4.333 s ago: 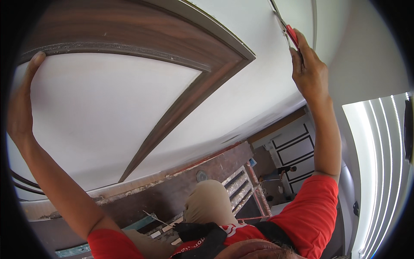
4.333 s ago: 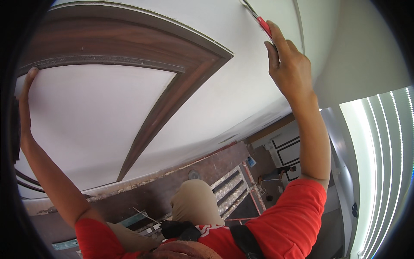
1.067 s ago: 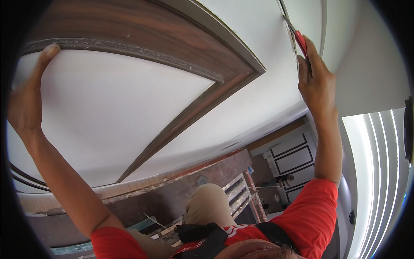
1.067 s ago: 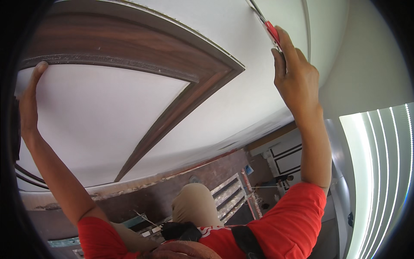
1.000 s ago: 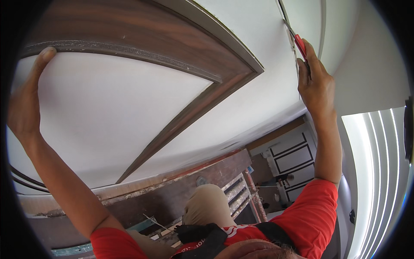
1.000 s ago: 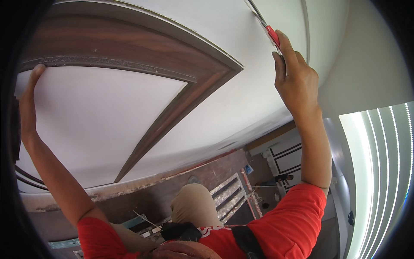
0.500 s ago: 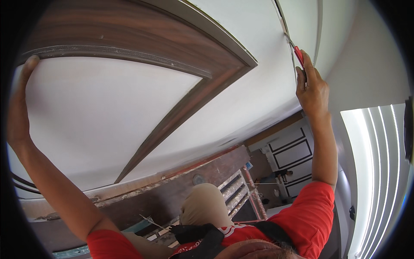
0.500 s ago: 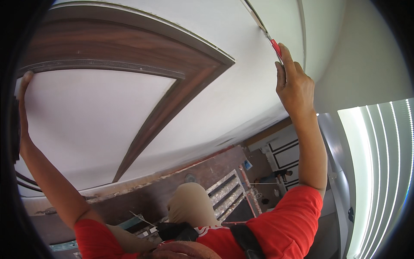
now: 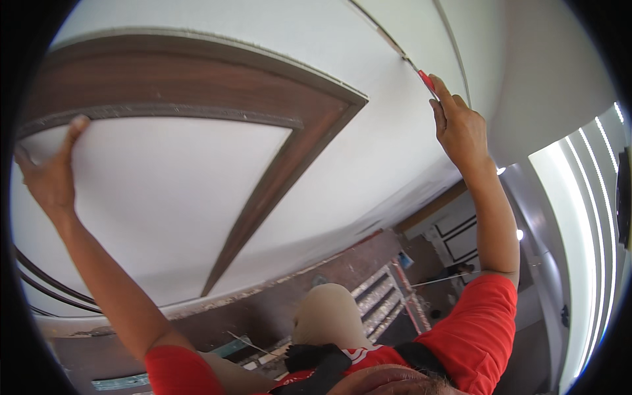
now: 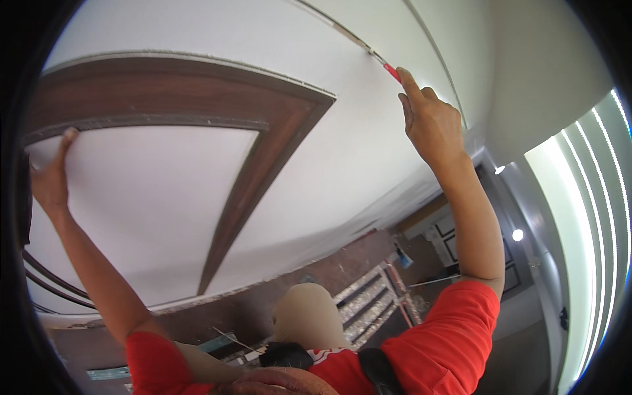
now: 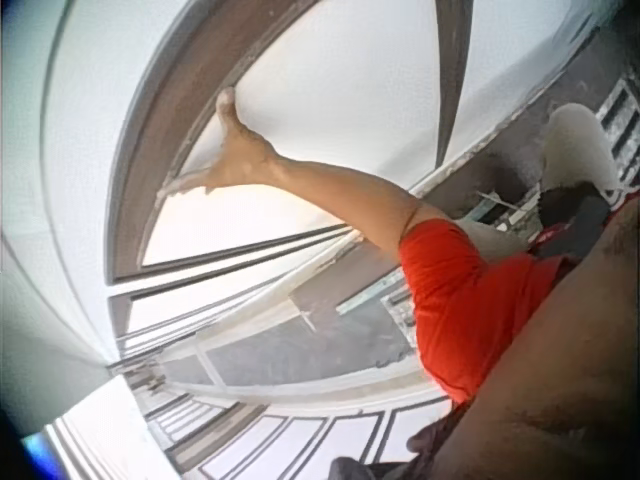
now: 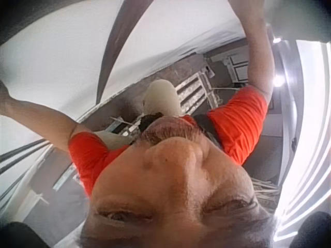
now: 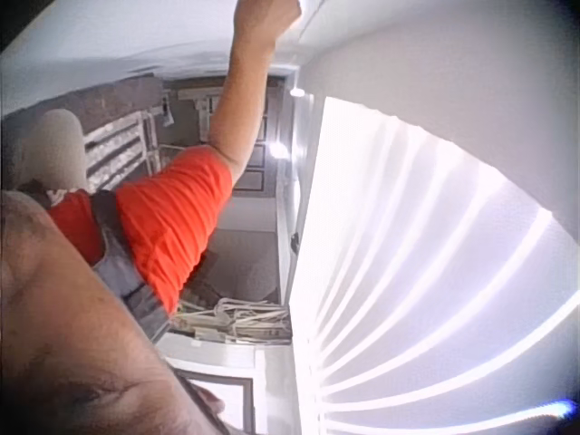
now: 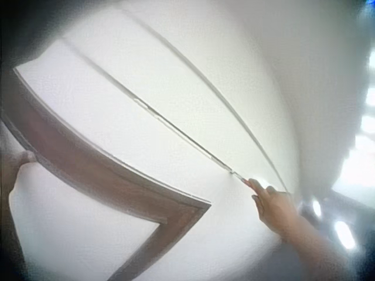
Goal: The person uses a utility knife to trim and clean the edge of a ceiling molding, then uses a straightedge to guide additional cuts along the ceiling surface. The person works on a scaffold and occasionally interacts with a coworker below.
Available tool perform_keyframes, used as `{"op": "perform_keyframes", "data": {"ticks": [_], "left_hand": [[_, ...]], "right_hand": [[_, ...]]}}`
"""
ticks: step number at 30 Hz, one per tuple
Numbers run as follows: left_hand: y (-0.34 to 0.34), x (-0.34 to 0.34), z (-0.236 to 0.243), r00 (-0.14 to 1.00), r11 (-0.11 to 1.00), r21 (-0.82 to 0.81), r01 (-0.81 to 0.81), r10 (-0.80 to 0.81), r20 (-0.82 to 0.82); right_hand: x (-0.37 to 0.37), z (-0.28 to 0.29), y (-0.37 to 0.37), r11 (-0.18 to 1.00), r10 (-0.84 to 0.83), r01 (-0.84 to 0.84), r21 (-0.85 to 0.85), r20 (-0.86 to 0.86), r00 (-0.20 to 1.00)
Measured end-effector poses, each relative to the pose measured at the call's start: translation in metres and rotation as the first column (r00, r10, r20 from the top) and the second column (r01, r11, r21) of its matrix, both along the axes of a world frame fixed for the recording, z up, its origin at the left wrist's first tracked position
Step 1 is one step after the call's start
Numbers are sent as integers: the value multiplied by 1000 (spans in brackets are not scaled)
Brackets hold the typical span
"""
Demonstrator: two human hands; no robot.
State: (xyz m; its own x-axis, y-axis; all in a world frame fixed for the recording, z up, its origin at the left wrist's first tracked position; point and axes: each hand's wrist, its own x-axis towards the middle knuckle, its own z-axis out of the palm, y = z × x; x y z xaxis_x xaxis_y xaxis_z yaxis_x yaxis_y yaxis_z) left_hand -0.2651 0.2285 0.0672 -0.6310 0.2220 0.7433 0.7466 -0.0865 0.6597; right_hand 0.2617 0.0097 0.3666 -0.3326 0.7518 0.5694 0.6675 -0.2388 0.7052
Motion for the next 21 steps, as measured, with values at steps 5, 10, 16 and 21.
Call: {"op": "perform_keyframes", "data": {"ticks": [5, 10, 16, 21], "left_hand": [[-39, 29, 41, 990, 989, 82, 125, -130, 55], [-59, 33, 60, 974, 974, 56, 220, -223, 41], [-83, 38, 86, 992, 989, -95, 117, -122, -39], [-100, 59, 104, 984, 985, 40, 169, -166, -72]], "right_hand": [[-4, 1, -18, 999, -39, 41, 28, -73, 997], [-2, -28, -43, 996, 86, -86, 14, -297, 951], [-43, -59, -36, 914, 364, -406, 24, -490, 792], [-96, -43, 2, 814, 540, -581, 27, -403, 738]]}}
